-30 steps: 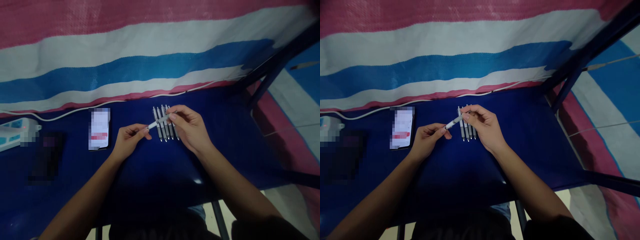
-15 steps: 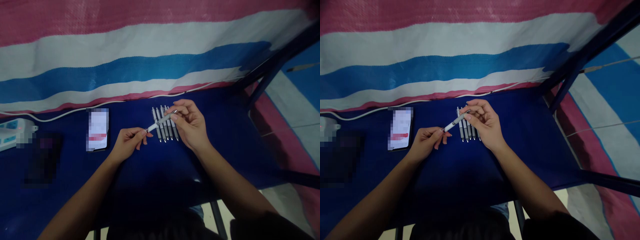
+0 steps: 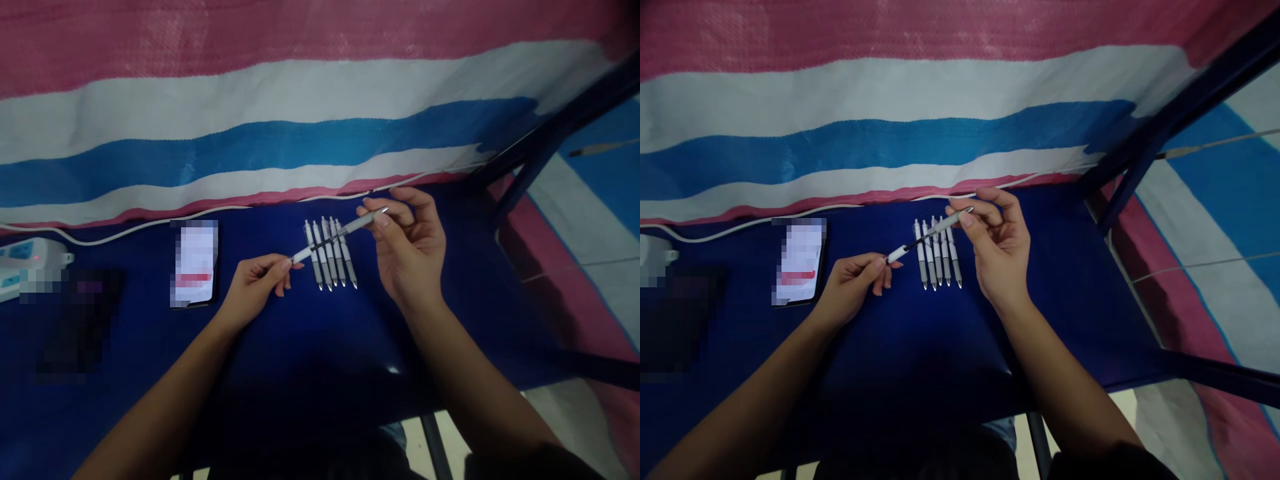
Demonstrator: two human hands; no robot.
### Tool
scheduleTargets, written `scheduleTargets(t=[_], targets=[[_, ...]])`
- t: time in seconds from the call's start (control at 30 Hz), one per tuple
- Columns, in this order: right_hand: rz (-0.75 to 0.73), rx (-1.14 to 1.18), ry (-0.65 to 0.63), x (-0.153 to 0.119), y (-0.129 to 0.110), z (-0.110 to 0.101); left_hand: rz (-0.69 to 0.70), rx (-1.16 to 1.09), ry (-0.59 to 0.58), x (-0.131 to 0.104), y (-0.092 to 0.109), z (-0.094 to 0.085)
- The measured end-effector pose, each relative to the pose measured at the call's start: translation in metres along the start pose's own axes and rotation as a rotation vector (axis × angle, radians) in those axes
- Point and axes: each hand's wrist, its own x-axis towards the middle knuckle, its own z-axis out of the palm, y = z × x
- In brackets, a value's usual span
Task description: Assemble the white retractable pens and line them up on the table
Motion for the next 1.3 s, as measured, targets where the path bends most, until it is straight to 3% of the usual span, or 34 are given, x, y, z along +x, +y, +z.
scheduleTargets(t=[0.53,0.77,0.93,1.13,1.3], targets=[[-0.041,-0.185,0.021,0.01,0.002,-0.016,0.014,0.026,0.015,0.0,-0.001,0.0],[-0.01,-0.158,0.017,0.009,0.005,-0.015,0.007,0.012,0.013,0.0,-0.002,0.001],[-0.039,0.004,-0.021,0.01,0.009,-0.015,0.002,0.022,0.008,0.0,-0.003,0.0],[0.084,0.112,-0.034,0.001,0.013,-0.002,0.01,0.078,-0.001,0.0,0.001,0.001],[0.185,0.143,-0.141,-0.01,0.016,0.008,0.025,0.055,0.044,-0.003,0.001,0.002]])
